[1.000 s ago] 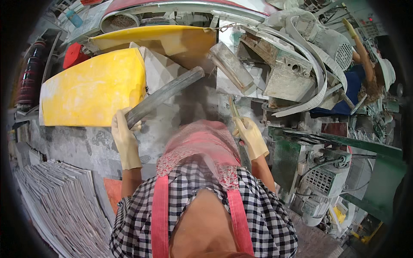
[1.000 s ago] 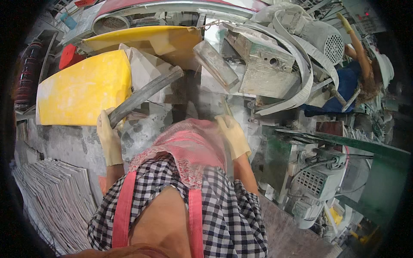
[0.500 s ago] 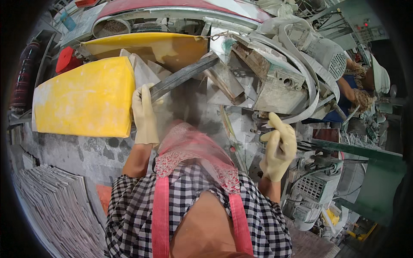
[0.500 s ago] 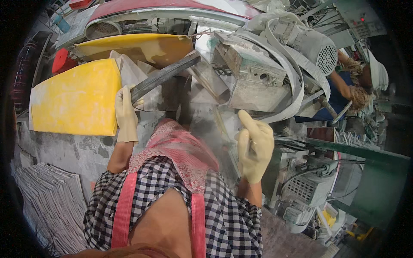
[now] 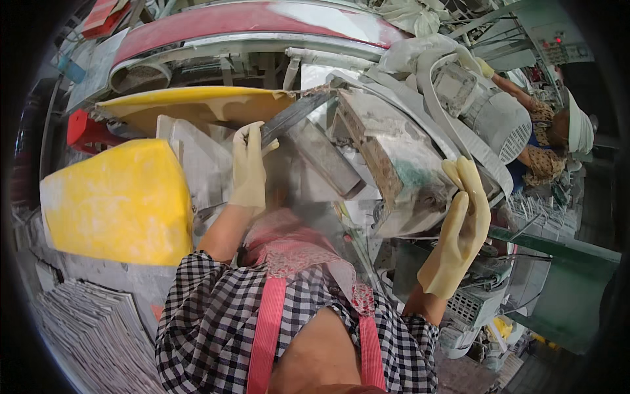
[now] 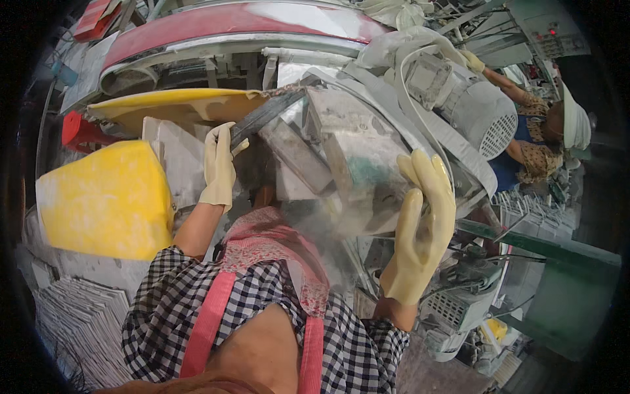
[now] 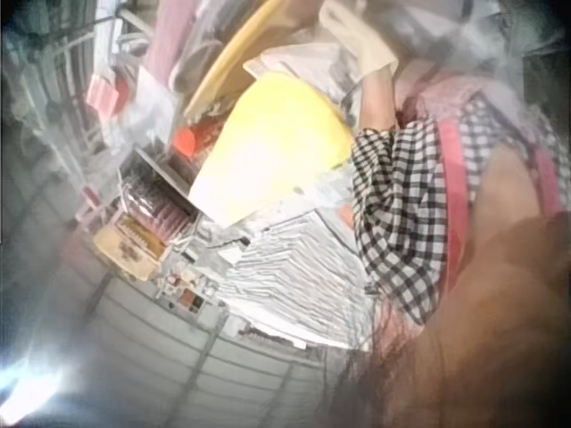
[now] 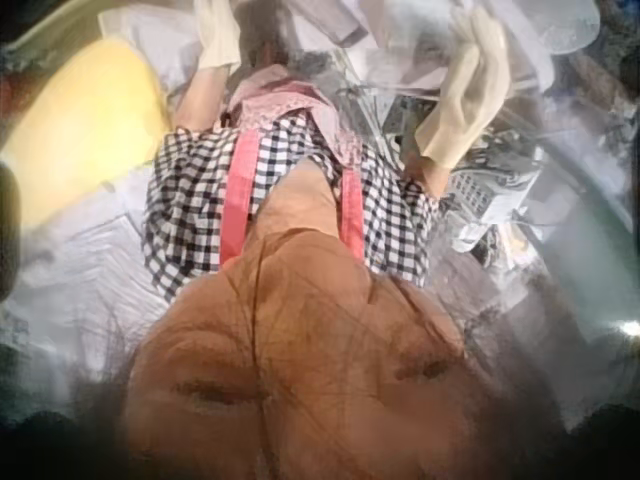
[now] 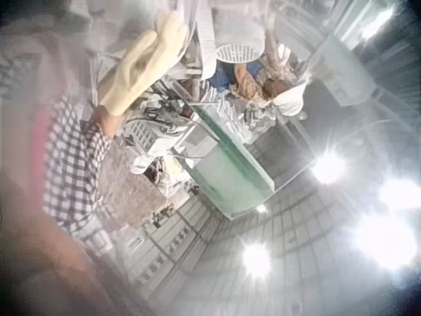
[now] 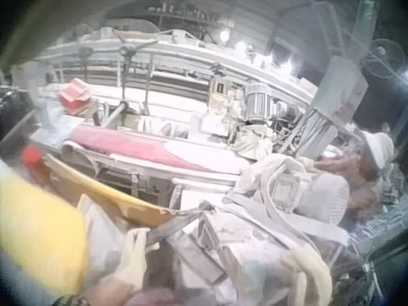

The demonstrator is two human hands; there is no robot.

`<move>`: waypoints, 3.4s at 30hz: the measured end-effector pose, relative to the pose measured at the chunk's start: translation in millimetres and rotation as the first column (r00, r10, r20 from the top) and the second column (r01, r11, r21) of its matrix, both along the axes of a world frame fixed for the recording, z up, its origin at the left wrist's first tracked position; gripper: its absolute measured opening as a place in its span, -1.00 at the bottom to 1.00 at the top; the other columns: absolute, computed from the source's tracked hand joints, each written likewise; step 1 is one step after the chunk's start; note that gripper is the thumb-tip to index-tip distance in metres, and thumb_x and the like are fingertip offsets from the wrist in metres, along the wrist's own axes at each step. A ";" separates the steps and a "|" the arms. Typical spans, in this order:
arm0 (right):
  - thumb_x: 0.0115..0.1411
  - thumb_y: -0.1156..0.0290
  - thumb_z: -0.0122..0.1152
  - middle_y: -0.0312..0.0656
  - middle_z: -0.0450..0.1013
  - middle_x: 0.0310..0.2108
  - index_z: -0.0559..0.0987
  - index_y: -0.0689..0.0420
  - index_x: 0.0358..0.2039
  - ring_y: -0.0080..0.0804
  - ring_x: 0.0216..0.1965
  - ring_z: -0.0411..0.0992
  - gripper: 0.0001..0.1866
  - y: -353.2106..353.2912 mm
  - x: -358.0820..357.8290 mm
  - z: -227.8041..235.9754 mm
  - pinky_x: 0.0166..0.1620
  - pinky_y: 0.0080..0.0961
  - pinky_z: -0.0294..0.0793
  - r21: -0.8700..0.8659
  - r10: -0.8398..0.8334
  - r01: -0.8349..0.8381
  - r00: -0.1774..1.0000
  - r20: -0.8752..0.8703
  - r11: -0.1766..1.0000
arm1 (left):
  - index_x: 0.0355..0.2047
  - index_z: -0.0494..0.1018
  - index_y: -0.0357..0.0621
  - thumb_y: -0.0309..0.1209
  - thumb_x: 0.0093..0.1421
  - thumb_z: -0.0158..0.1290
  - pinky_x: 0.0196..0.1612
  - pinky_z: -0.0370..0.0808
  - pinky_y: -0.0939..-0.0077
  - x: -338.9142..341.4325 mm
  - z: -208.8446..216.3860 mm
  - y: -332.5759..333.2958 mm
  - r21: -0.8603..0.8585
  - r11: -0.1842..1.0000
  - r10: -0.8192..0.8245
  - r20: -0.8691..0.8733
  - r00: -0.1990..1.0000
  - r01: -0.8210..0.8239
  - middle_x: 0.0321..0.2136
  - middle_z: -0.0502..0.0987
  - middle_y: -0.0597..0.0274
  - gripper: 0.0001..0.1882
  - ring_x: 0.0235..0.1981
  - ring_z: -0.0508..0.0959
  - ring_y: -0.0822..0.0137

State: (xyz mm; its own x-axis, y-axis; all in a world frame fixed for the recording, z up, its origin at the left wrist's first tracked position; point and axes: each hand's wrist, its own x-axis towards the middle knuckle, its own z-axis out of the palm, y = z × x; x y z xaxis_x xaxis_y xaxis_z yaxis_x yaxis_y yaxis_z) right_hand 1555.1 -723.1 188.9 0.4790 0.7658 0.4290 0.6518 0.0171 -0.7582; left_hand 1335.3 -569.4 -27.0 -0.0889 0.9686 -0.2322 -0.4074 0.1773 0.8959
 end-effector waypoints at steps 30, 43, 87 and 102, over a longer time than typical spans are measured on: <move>0.06 0.61 0.17 0.07 0.55 -0.30 0.52 0.38 -0.09 0.11 -0.26 0.54 -0.65 61.2 29.9 6.9 0.05 -0.04 0.48 -0.377 0.133 -0.011 0.945 0.299 0.926 | 0.01 0.38 -0.17 -0.16 0.48 -0.12 -0.12 0.54 0.53 40.2 -28.9 78.6 -0.230 0.900 -0.385 -0.027 0.922 0.369 -0.13 0.50 0.20 -0.66 -0.24 0.54 0.45; -0.10 0.69 0.18 0.02 0.46 -0.38 0.49 0.37 -0.15 0.00 -0.44 0.37 -0.60 65.9 35.4 6.5 -0.36 -0.23 0.41 -0.369 0.144 -0.044 0.958 0.246 0.928 | 0.06 0.35 -0.19 -0.18 0.50 -0.17 -0.02 0.50 0.50 35.2 -20.5 75.7 -0.238 0.857 -0.513 -0.317 0.798 0.456 -0.05 0.46 0.19 -0.65 -0.12 0.51 0.42; 0.00 0.75 0.22 0.03 0.49 -0.40 0.53 0.33 -0.10 0.07 -0.37 0.46 -0.62 45.2 36.2 -6.5 -0.24 -0.18 0.50 -0.315 0.102 -0.025 0.968 0.228 0.949 | 0.12 0.38 -0.22 -0.14 0.49 -0.13 -0.04 0.49 0.50 11.7 3.6 57.6 -0.279 0.855 -0.488 -0.153 0.859 0.437 -0.07 0.51 0.22 -0.58 -0.15 0.54 0.42; 0.18 0.57 0.21 -0.06 0.57 -0.29 0.50 0.29 0.02 0.01 -0.22 0.54 -0.64 18.5 44.7 -15.6 0.02 -0.17 0.48 0.172 0.178 -0.228 0.947 0.268 0.958 | -0.13 0.58 -0.15 -0.22 0.43 -0.03 -0.38 0.50 0.70 -38.6 56.9 20.8 0.118 0.969 -0.099 -0.615 0.782 0.216 -0.15 0.59 0.31 -0.70 -0.23 0.57 0.52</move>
